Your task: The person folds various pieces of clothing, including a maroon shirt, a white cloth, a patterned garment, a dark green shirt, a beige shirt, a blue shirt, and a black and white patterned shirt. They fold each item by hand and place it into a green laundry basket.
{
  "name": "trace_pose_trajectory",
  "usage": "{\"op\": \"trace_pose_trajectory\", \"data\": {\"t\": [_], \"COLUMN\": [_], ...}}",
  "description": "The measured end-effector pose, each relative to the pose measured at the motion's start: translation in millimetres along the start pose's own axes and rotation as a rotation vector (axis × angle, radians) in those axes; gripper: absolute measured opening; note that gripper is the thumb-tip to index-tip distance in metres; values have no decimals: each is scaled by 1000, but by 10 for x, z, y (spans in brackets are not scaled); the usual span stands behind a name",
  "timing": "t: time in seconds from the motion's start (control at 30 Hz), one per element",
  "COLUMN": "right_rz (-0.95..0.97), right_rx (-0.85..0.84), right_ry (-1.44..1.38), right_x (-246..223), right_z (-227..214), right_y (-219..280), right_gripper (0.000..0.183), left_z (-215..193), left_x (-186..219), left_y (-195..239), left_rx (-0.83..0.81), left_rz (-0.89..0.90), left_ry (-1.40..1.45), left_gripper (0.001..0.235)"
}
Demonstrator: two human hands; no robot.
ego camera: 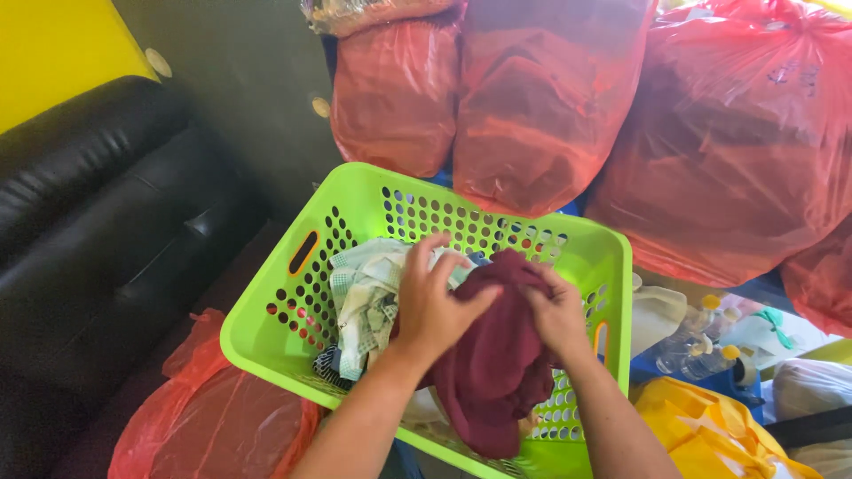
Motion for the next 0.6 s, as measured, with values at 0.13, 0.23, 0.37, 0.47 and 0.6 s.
{"op": "trace_pose_trajectory", "data": {"t": [0.13,0.23,0.37,0.47,0.6], "right_rz": [24,-17,-43,21,-53], "right_rx": [114,190,179,246,326], "right_ry": [-104,-102,-124,-270,-244], "right_x": [-131,-368,-770,-687,-537], "right_z": [-291,-350,-341,-480,-747], "right_y": [-169,-51,26,43,-84], "right_gripper": [31,26,32,31,27], "left_z": [174,778,773,827,403], "left_x": [10,-496,-521,-677,-735], "left_y": [821,1645,1443,1536,1017], "left_rx": [-91,-730,-566,-428,-450], "left_rz": [-70,-468,-383,-296,-925], "left_ry": [74,-200,-281,-78,802], "left_gripper": [46,63,93,62,32]}}
Point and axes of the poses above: each hand's wrist, its own y-axis away from the middle knuckle, its own z-axis out of the palm, x = y × z, the point moved 7 cm from there along -y, towards the middle knuckle, and after that the axes turned 3 degrees about x, right-handed, at the moved point
